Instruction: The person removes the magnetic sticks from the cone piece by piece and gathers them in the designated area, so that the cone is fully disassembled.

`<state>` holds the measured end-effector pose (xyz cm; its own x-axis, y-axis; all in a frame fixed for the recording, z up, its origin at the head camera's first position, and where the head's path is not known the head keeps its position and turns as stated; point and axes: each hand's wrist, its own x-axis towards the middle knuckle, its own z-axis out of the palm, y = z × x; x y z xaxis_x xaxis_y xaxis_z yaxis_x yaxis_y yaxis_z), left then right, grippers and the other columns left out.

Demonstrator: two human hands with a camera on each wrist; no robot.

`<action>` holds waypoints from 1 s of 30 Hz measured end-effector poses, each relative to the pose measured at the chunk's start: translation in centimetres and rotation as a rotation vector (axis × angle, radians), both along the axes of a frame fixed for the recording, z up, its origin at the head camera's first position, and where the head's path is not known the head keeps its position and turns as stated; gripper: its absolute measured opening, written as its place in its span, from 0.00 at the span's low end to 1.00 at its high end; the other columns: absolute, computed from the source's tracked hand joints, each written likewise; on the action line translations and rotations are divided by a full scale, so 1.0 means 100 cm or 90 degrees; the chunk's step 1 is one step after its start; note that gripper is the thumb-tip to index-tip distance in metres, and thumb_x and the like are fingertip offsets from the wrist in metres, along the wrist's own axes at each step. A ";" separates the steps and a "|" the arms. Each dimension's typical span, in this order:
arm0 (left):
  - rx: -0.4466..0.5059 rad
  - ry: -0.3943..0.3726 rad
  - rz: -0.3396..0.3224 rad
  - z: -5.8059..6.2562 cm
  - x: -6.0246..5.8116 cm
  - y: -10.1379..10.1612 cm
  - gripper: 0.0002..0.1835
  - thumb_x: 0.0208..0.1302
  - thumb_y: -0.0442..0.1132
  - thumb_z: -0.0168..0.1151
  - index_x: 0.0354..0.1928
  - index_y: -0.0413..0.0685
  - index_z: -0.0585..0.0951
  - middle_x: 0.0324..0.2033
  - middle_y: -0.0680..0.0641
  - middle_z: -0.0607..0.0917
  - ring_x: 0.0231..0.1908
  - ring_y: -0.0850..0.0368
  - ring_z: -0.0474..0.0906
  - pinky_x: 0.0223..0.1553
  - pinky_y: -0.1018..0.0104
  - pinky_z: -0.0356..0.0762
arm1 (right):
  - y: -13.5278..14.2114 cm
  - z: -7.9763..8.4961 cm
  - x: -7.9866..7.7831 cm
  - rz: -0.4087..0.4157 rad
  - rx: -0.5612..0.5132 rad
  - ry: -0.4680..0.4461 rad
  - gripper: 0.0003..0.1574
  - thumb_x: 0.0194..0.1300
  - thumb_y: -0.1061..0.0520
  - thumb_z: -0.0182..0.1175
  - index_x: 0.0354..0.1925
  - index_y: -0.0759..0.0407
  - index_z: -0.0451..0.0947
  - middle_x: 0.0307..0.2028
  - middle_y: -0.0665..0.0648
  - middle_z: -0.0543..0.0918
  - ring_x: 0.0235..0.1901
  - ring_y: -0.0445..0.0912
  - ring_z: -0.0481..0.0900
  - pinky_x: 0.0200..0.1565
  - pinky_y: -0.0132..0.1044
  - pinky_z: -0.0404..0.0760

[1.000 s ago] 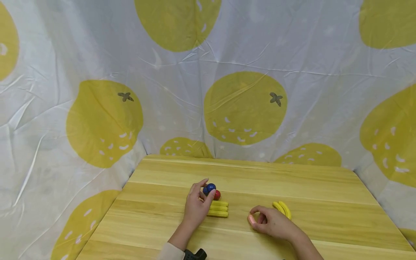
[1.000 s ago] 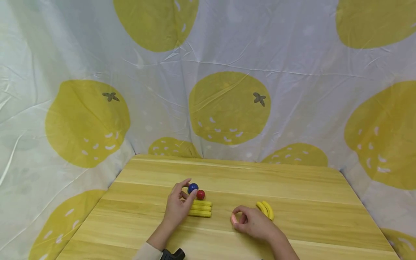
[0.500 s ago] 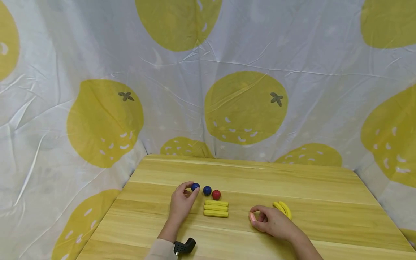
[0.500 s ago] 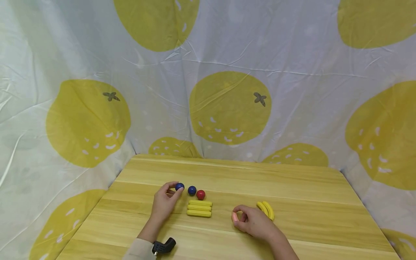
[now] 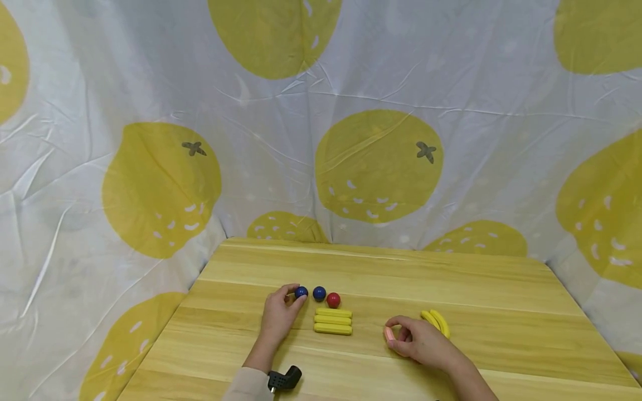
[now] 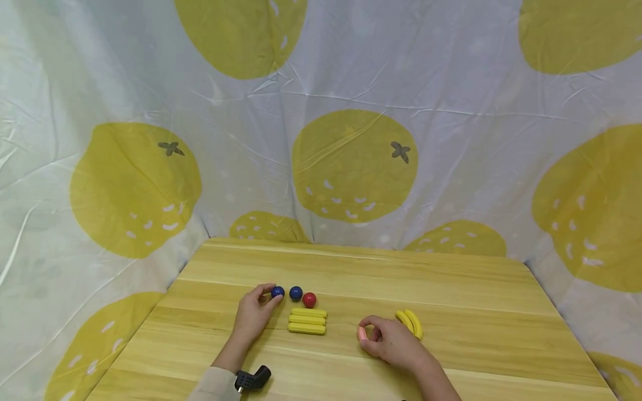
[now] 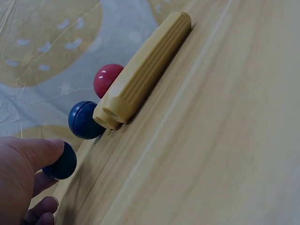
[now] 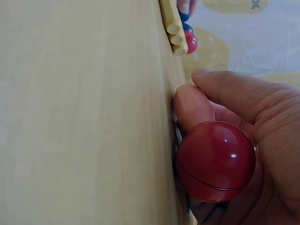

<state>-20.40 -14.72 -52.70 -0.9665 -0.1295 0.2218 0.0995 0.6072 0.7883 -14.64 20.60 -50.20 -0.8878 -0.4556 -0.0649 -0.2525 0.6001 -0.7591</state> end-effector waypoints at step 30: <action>-0.025 0.000 -0.022 -0.001 0.002 0.003 0.20 0.65 0.45 0.72 0.57 0.49 0.85 0.52 0.45 0.88 0.48 0.51 0.77 0.47 0.59 0.76 | 0.010 0.003 0.001 0.039 0.022 0.062 0.27 0.71 0.69 0.53 0.53 0.41 0.84 0.57 0.54 0.78 0.55 0.49 0.77 0.50 0.32 0.77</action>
